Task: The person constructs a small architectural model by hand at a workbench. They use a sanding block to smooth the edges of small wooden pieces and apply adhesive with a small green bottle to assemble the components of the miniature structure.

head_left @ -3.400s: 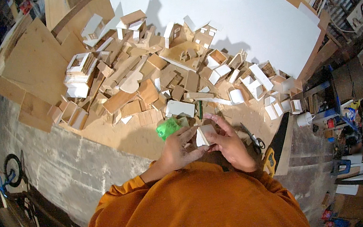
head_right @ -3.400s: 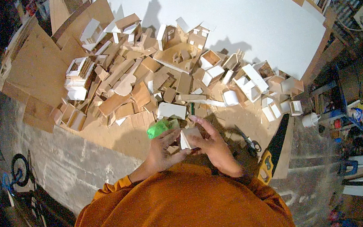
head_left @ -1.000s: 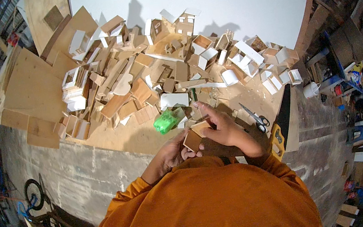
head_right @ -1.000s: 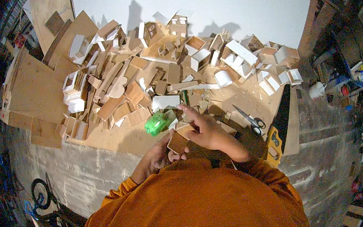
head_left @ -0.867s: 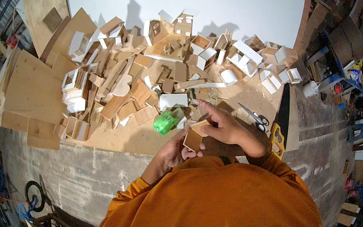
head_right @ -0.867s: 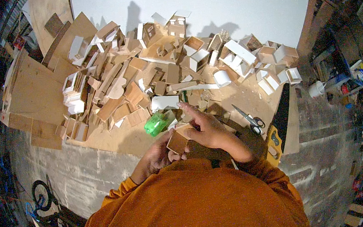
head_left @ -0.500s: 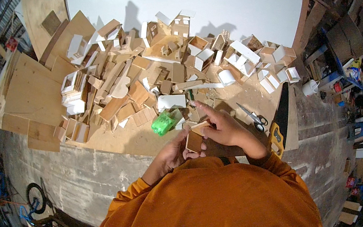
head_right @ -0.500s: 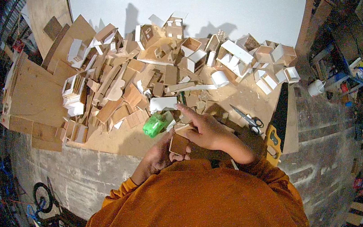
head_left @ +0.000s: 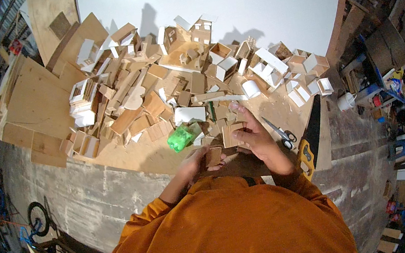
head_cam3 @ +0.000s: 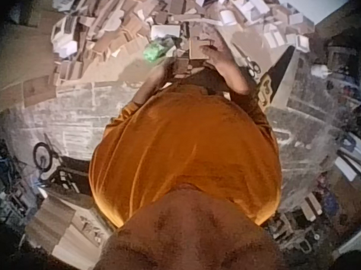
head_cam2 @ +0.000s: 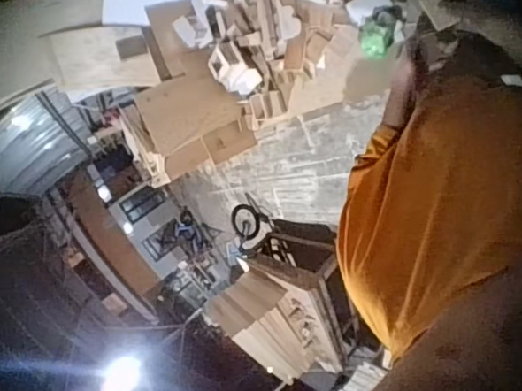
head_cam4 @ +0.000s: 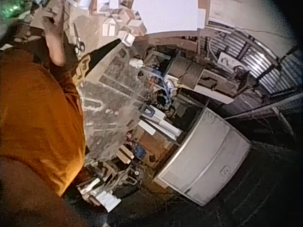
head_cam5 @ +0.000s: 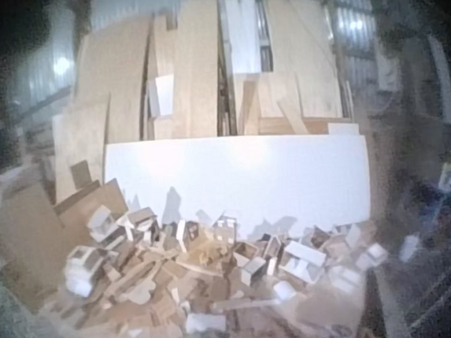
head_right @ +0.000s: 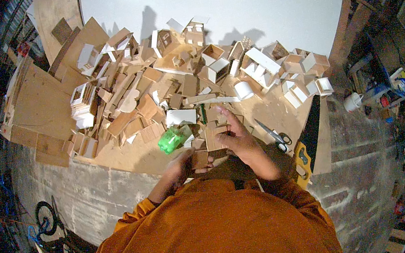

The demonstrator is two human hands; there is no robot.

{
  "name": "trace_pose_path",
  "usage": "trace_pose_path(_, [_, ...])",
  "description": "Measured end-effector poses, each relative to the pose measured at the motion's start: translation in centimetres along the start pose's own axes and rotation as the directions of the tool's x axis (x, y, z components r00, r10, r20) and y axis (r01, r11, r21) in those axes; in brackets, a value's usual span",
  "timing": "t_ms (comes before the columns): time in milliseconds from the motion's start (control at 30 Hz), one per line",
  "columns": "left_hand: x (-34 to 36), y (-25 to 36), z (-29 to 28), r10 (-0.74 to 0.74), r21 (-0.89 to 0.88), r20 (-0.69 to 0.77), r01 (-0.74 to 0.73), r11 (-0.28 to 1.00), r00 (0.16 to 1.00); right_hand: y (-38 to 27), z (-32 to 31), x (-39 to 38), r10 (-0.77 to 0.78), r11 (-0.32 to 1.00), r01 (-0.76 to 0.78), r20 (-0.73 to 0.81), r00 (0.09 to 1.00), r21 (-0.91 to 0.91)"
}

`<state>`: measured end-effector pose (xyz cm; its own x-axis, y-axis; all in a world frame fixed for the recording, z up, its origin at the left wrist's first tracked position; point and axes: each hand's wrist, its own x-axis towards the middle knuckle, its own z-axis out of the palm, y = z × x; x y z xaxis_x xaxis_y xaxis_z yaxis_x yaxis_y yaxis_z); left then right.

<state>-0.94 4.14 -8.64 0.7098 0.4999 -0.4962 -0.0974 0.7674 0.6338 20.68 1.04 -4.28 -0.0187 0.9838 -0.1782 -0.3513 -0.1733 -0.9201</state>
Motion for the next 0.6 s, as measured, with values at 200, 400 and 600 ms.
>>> trace_pose_path(200, [1.5, -1.6, 0.1, -0.047, 0.036, -0.081, 0.050, 0.998, 0.996, 1.1, -1.7, -0.7, 0.169, 0.868, -0.210, 0.130, 0.977, 0.450])
trace_pose_path(400, [3.4, -3.3, -0.7, 0.120, 0.333, -0.059, -0.094, 0.938, 0.991, 2.6, -1.9, -1.2, 0.134, 0.896, -0.139, 0.042, 0.990, 0.422])
trace_pose_path(600, [3.4, -1.5, -0.4, -0.089, -0.169, 0.059, 0.098, 0.981, 0.994, 2.4, -1.4, -2.0, 0.147, 0.978, -0.116, -0.178, 0.973, 0.175])
